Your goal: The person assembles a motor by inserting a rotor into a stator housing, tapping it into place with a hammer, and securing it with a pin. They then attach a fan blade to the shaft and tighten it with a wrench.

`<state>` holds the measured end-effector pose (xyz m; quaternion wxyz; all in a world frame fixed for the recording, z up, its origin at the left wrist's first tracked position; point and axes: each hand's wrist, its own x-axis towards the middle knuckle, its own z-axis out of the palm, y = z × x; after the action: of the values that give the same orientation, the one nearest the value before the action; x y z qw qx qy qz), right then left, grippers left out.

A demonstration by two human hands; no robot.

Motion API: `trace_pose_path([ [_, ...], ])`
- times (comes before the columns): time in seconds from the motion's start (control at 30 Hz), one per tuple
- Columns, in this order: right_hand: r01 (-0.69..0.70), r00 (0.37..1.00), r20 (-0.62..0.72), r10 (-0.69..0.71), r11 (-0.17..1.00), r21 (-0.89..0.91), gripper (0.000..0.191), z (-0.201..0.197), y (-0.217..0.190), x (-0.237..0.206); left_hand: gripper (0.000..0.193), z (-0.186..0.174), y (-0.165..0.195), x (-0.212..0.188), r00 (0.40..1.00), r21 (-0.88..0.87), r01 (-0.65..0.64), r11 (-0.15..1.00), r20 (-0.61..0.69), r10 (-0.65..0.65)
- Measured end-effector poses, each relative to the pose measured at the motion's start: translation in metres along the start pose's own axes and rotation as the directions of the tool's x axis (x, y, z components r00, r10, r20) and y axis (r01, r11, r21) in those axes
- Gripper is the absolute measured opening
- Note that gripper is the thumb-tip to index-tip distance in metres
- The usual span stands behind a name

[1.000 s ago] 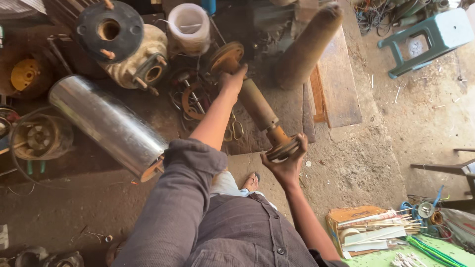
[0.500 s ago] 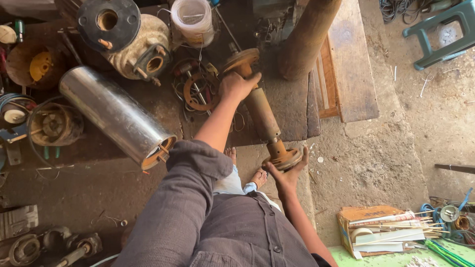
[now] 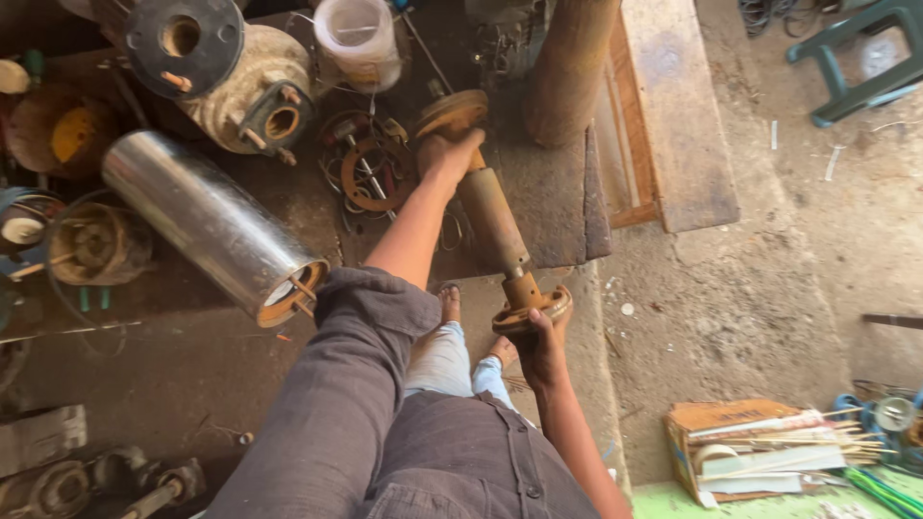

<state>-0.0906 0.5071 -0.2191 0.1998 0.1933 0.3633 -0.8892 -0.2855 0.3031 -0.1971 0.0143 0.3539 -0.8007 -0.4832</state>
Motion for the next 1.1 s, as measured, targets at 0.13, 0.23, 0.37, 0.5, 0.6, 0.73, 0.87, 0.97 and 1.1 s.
trace_pose_path([
  [0.13,0.394,0.891,0.047,-0.452,0.718,-0.573,0.104,-0.013,0.005,-0.018,0.068,0.005,0.000,-0.002,0.997,-0.022,0.072,0.997,0.016,-0.071],
  [0.23,0.515,0.748,0.206,-0.631,0.355,-0.780,0.114,-0.038,-0.002,-0.026,0.065,0.013,-0.004,-0.002,0.999,-0.084,-0.021,0.996,-0.040,0.018],
  [0.37,0.314,0.927,-0.007,-0.375,0.786,-0.532,0.114,-0.064,-0.004,-0.038,0.066,0.025,-0.006,-0.005,0.999,0.033,-0.046,0.998,-0.026,0.047],
  [0.5,0.479,0.795,0.187,-0.577,0.407,-0.778,0.113,-0.063,0.006,-0.043,0.063,0.017,-0.002,-0.004,1.000,-0.159,-0.016,0.987,-0.016,0.013],
  [0.6,0.549,0.742,0.266,-0.616,0.330,-0.768,0.111,-0.061,0.008,-0.044,0.063,0.012,-0.007,-0.010,0.999,-0.292,0.027,0.956,0.047,-0.014],
  [0.73,0.062,0.993,-0.106,-0.054,0.996,0.072,0.105,-0.075,0.004,-0.044,0.065,0.012,-0.012,-0.008,1.000,-0.335,0.023,0.942,0.021,-0.017],
  [0.87,0.048,0.994,-0.096,-0.059,0.992,-0.116,0.104,-0.095,-0.005,-0.050,0.064,0.003,-0.013,0.011,0.989,-0.132,-0.137,0.982,-0.069,0.129],
  [0.97,0.106,0.979,-0.140,-0.146,0.960,-0.259,0.104,-0.110,-0.011,-0.057,0.071,-0.011,-0.007,0.033,0.975,0.035,-0.154,0.988,-0.158,0.157],
  [1.1,0.078,0.979,-0.183,-0.087,0.995,-0.061,0.094,-0.123,-0.008,-0.063,0.075,-0.026,0.008,0.058,1.000,0.266,-0.019,0.964,-0.014,0.024],
])
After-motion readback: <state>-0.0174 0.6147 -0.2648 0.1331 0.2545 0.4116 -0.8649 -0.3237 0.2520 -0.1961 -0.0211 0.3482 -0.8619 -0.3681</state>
